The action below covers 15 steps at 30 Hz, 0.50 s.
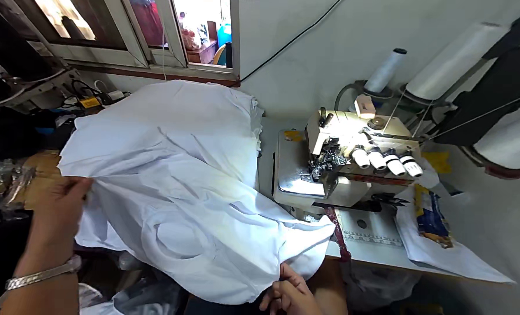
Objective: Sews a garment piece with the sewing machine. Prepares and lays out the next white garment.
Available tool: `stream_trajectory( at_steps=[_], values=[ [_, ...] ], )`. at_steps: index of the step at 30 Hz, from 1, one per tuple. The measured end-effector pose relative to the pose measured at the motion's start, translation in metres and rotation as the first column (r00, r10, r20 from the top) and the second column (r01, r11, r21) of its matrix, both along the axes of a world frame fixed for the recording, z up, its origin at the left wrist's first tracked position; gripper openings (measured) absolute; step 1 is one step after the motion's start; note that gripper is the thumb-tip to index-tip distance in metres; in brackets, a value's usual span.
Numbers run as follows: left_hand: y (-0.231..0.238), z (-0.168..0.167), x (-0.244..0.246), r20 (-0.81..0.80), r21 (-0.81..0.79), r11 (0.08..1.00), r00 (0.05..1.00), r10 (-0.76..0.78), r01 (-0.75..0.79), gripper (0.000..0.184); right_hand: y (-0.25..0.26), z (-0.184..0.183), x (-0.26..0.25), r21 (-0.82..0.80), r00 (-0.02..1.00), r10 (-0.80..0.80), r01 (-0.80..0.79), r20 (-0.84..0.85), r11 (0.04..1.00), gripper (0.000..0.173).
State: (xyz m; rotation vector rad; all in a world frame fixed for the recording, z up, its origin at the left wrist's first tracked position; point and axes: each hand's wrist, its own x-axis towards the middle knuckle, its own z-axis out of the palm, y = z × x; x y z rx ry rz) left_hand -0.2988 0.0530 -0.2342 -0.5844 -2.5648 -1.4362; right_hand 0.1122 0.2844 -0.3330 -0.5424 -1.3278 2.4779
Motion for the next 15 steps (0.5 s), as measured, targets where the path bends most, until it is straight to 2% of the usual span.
stream_trajectory(
  at_steps=[4, 6, 8, 9, 10, 11, 12, 13, 15],
  values=[
    [-0.004, 0.032, 0.033, -0.012, 0.275, 0.96, 0.998, -0.061, 0.062, 0.01, 0.0, 0.002, -0.009, -0.263, 0.983, -0.171, 0.182, 0.062, 0.948, 0.023],
    [0.005, 0.054, 0.048, -0.033, 0.382, 0.92, 0.996, -0.087, 0.093, 0.01, 0.005, 0.014, -0.017, -0.317, 0.959, -0.275, 0.281, 0.063, 0.906, 0.025],
    [0.021, 0.08, 0.051, -0.07, 0.465, 0.881, 0.996, -0.061, 0.087, 0.01, 0.015, 0.038, -0.021, -0.258, 0.935, -0.346, 0.316, -0.079, 0.913, 0.023],
    [0.026, 0.088, 0.049, -0.079, 0.464, 0.884, 0.996, -0.028, 0.061, 0.01, 0.021, 0.049, -0.023, -0.16, 0.912, -0.38, 0.356, -0.156, 0.921, 0.021],
    [0.03, 0.091, 0.044, -0.077, 0.408, 0.913, 0.997, 0.017, 0.016, 0.008, 0.028, 0.058, -0.025, -0.037, 0.889, -0.415, 0.416, -0.195, 0.908, 0.018],
    [0.031, 0.088, 0.038, -0.067, 0.286, 0.958, 0.996, 0.051, -0.03, 0.009, 0.035, 0.061, -0.029, 0.104, 0.874, -0.448, 0.471, -0.188, 0.876, 0.016],
    [0.028, 0.079, 0.03, -0.057, 0.138, 0.989, 0.997, 0.052, -0.043, 0.024, 0.044, 0.058, -0.034, 0.238, 0.869, -0.474, 0.495, -0.141, 0.836, 0.014],
    [0.026, 0.063, 0.017, -0.047, 0.006, 0.999, 0.998, 0.031, -0.031, 0.036, 0.052, 0.05, -0.04, 0.336, 0.875, -0.481, 0.47, -0.055, 0.816, 0.013],
    [0.035, 0.028, 0.002, 0.054, -0.12, 0.993, 0.998, 0.024, -0.018, 0.041, 0.061, 0.038, -0.046, 0.409, 0.897, -0.421, 0.338, 0.132, 0.848, 0.014]
  ],
)
